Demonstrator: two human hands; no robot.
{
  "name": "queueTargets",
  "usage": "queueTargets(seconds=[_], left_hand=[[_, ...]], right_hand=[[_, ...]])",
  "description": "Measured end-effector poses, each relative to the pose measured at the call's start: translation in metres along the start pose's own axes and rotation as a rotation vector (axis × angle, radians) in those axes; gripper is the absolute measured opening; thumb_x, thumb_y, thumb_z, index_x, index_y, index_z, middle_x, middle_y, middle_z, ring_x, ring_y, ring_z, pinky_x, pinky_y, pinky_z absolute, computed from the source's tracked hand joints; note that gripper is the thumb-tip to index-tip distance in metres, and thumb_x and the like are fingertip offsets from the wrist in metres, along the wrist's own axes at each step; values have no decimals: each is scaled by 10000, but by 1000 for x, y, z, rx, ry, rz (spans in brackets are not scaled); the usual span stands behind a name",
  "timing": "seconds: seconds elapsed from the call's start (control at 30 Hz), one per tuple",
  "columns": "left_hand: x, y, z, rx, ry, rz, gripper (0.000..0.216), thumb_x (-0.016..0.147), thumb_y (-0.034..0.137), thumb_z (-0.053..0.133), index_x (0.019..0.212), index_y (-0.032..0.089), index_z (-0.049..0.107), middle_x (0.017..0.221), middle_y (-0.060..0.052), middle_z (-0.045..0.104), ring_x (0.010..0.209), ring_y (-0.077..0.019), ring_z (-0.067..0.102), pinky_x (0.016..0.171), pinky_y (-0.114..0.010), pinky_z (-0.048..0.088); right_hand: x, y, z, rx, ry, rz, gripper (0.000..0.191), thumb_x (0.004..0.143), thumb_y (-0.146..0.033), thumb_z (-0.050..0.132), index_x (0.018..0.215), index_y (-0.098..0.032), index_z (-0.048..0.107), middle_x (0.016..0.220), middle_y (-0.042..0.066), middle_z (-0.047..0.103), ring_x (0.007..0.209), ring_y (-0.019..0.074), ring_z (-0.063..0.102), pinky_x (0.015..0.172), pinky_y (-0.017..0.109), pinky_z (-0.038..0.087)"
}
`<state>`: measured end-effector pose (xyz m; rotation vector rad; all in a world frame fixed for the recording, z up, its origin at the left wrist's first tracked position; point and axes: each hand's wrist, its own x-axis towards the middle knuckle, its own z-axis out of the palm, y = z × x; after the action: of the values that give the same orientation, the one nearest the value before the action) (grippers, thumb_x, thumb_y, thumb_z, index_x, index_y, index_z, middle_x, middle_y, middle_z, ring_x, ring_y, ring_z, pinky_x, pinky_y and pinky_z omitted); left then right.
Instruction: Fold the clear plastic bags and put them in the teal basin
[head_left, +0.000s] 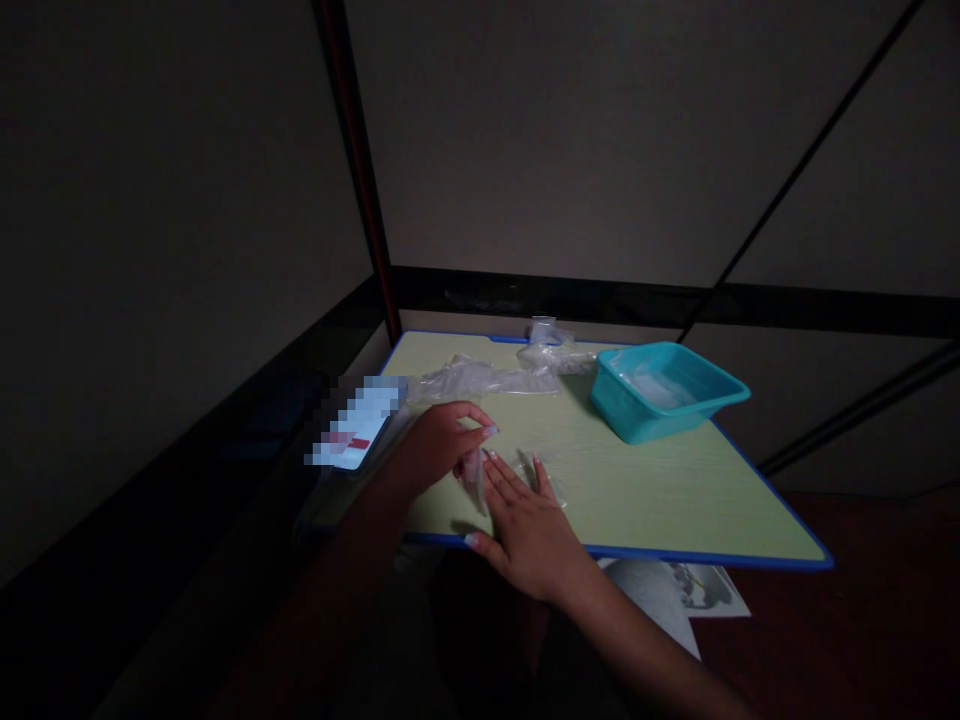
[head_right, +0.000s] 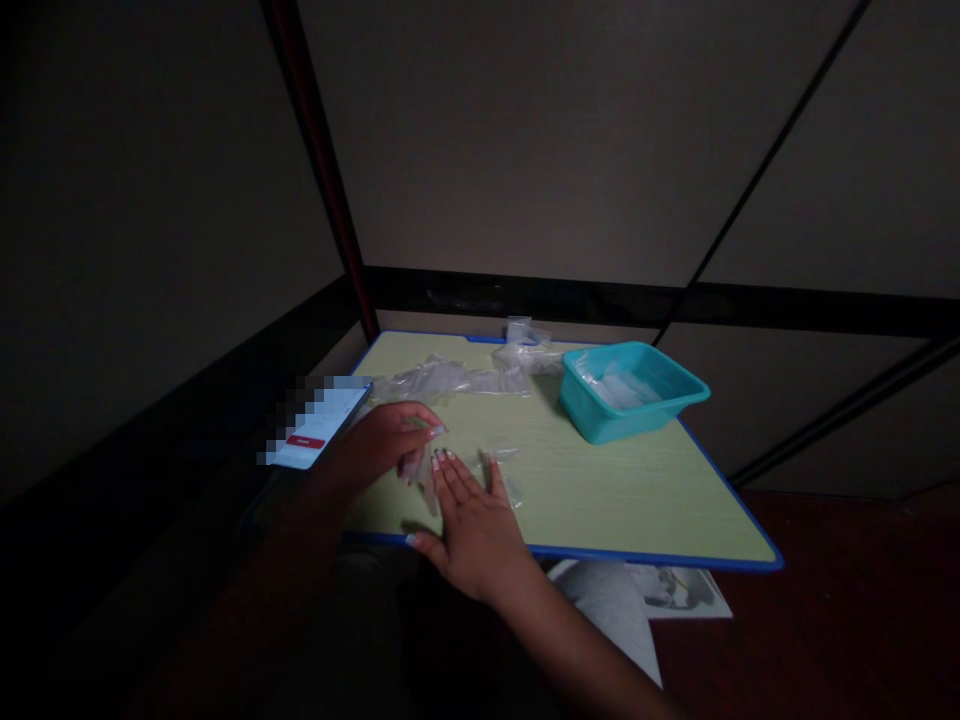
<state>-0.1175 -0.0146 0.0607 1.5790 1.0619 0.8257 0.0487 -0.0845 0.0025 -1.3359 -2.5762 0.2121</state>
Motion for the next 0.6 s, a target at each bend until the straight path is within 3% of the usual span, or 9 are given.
queueTargets(seconds=[0.13, 0.23, 0.33, 0.4, 0.5, 0.6], left_hand=[[26, 6, 27, 8, -86, -51, 131, 775, 251, 552, 816, 128, 568, 371, 54, 506, 301, -91, 466, 344, -165, 348], [37, 6, 43, 53, -118, -93, 68, 787, 177, 517, 788, 126, 561, 374, 57, 501, 289, -79, 461, 339, -150, 342], [42, 2, 57, 95, -144, -111, 73, 791, 132, 491, 776, 128, 562, 370, 59, 490, 295, -82, 469, 340, -145, 344], [44, -3, 65, 113, -153, -136, 68, 792, 130, 493, 778, 134, 560, 363, 62, 479, 300, -89, 473, 344, -152, 352], [46, -12, 75, 127, -164, -160, 49, 792, 136, 502, 798, 146, 549, 377, 63, 487, 315, -93, 483, 362, -157, 364], [48, -21, 82, 103, -195, -141, 110, 850, 252, 478, 816, 159, 527, 407, 55, 507, 329, -99, 492, 370, -166, 358]], right_hand=[[-15, 12, -9, 66, 13, 61, 793, 840, -669, 368, 1434, -150, 281, 1490, 154, 219, 1385, 276, 168, 1098, 555, -40], [-30, 31, -14, 164, 120, 161, 780, 829, -609, 462, 1432, -148, 281, 1455, 159, 322, 1351, 298, 262, 1097, 568, 26], [-37, 48, -17, 372, 299, 289, 736, 850, -490, 501, 1440, -139, 237, 1246, 154, 567, 1166, 269, 504, 1043, 515, 264], [-37, 53, -18, 492, 362, 332, 759, 835, -455, 536, 1444, -140, 212, 1060, 110, 654, 980, 235, 597, 935, 440, 395], [-31, 52, -18, 525, 351, 339, 874, 769, -446, 626, 1453, -147, 173, 933, 58, 666, 860, 214, 607, 860, 400, 424], [-25, 53, -13, 535, 340, 344, 929, 751, -447, 645, 1460, -120, 140, 839, 28, 652, 754, 189, 595, 764, 342, 444]])
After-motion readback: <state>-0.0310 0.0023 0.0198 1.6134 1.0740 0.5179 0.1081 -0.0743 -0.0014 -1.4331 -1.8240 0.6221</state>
